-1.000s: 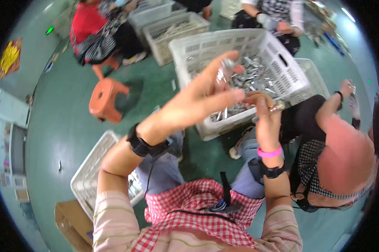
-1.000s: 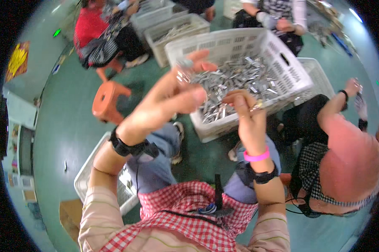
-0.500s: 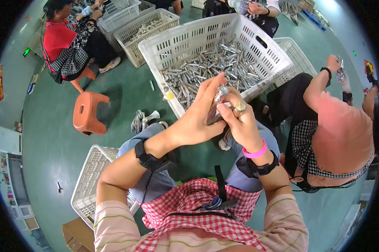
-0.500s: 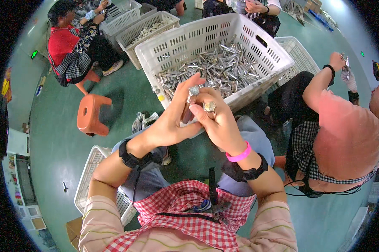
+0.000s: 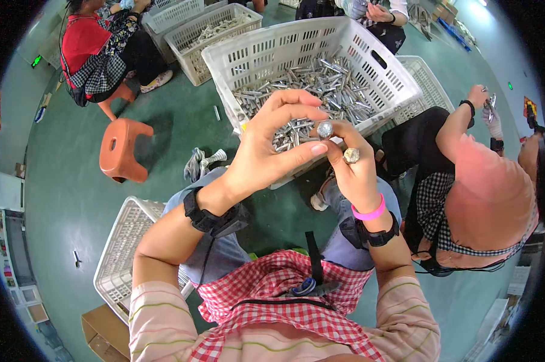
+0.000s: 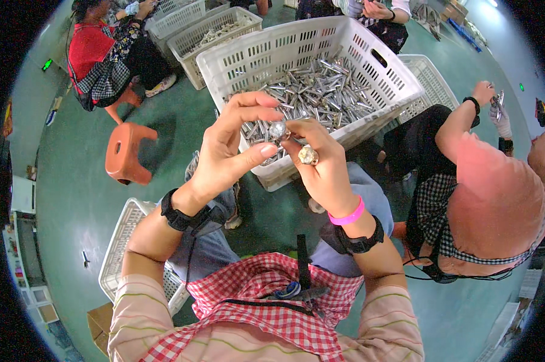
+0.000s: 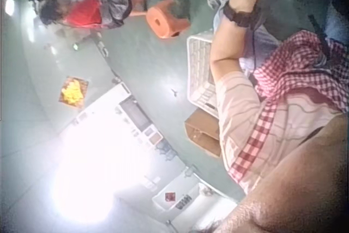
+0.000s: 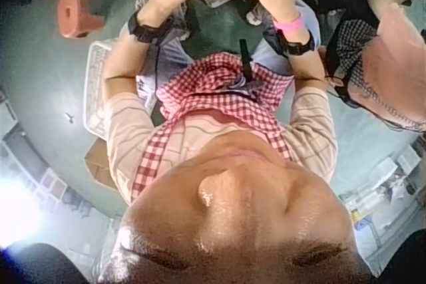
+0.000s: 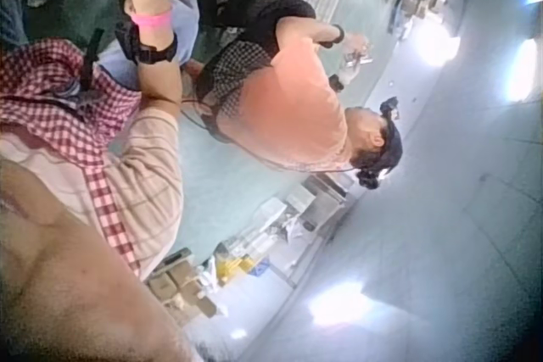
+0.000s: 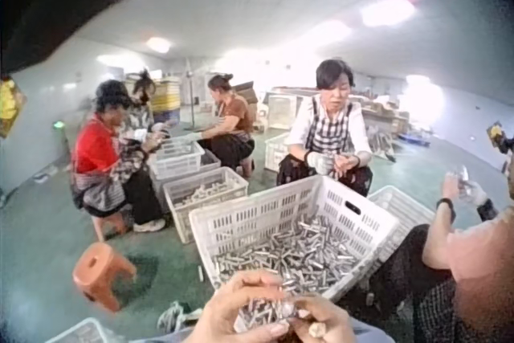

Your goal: The person assembles metal components by fitting caps onto metal tubes by hand and placing the assembled tubes into a crate.

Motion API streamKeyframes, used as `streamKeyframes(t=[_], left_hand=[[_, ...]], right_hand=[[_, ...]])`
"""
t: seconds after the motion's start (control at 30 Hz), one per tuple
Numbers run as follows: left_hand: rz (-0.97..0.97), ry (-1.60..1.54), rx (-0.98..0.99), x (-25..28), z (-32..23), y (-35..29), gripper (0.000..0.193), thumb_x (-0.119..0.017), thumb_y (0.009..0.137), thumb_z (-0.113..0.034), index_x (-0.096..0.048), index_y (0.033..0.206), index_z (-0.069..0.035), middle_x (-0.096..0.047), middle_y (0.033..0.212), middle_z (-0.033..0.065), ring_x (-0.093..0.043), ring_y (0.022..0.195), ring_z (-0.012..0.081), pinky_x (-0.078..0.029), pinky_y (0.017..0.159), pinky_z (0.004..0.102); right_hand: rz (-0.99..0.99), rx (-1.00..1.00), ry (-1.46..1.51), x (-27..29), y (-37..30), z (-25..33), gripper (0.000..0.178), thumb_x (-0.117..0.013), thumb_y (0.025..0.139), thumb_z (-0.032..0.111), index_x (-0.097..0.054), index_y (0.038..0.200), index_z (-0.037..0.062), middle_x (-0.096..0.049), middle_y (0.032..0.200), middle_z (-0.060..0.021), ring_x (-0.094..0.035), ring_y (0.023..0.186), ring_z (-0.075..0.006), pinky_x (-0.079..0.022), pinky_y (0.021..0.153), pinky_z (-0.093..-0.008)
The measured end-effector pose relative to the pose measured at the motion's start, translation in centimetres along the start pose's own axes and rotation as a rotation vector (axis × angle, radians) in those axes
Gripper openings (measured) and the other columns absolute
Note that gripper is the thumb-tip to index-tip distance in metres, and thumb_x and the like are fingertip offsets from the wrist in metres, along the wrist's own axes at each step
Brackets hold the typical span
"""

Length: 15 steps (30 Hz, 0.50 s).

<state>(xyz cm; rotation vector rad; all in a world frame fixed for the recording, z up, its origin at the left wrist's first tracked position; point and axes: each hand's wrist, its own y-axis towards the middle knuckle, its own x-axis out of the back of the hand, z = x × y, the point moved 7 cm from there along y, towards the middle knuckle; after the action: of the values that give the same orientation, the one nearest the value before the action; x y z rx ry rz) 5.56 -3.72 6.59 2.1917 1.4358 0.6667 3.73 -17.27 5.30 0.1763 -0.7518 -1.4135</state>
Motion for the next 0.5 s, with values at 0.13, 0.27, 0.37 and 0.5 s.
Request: streamKeyframes(t=[0.13, 0.27, 0.37, 0.5], left_hand=[[-0.04, 0.004, -0.003, 0.1, 0.1, -0.2, 0.03, -0.068, 0.072, -0.003, -0.061, 0.101, -0.003, -0.048, 0.112, 0.008, -0.044, 0.11, 0.0193, -0.033, 0.095, 0.0322], [-0.055, 0.036, -0.002, 0.2, -0.1, -0.1, 0.028, -0.068, 0.073, -0.003, -0.061, 0.1, -0.003, -0.049, 0.11, 0.0078, -0.046, 0.107, 0.0191, -0.034, 0.094, 0.0318], [-0.04, 0.055, 0.009, 0.0, -0.1, -0.1, 0.026, -0.066, 0.074, -0.002, -0.061, 0.099, -0.003, -0.049, 0.11, 0.0079, -0.046, 0.107, 0.019, -0.034, 0.094, 0.0317], [-0.041, -0.013, 0.044, -0.1, 0.4, -0.3, 0.024, -0.064, 0.076, -0.002, -0.06, 0.1, -0.002, -0.049, 0.109, 0.0083, -0.046, 0.107, 0.0188, -0.034, 0.094, 0.0317]], right_hand=[[0.006, 0.043, -0.036, 0.1, 0.2, 0.7, 0.02, -0.057, 0.078, -0.001, -0.055, 0.098, 0.0008, -0.059, 0.092, -0.0144, -0.059, 0.083, -0.0293, -0.047, 0.07, -0.0315], [0.001, 0.075, -0.068, 0.2, 0.3, 1.0, 0.02, -0.057, 0.079, -0.001, -0.053, 0.099, 0.0002, -0.059, 0.092, -0.014, -0.06, 0.084, -0.0272, -0.047, 0.072, -0.0312], [0.019, -0.016, -0.008, 0.0, -0.1, 0.3, 0.02, -0.056, 0.081, 0.0, -0.052, 0.1, -0.0004, -0.059, 0.093, -0.0139, -0.06, 0.084, -0.0235, -0.047, 0.073, -0.0305], [0.001, -0.09, 0.091, 0.1, -0.4, -0.3, 0.018, -0.055, 0.084, 0.003, -0.05, 0.101, -0.0009, -0.058, 0.09, -0.0121, -0.059, 0.083, -0.0176, -0.047, 0.073, -0.0286]])
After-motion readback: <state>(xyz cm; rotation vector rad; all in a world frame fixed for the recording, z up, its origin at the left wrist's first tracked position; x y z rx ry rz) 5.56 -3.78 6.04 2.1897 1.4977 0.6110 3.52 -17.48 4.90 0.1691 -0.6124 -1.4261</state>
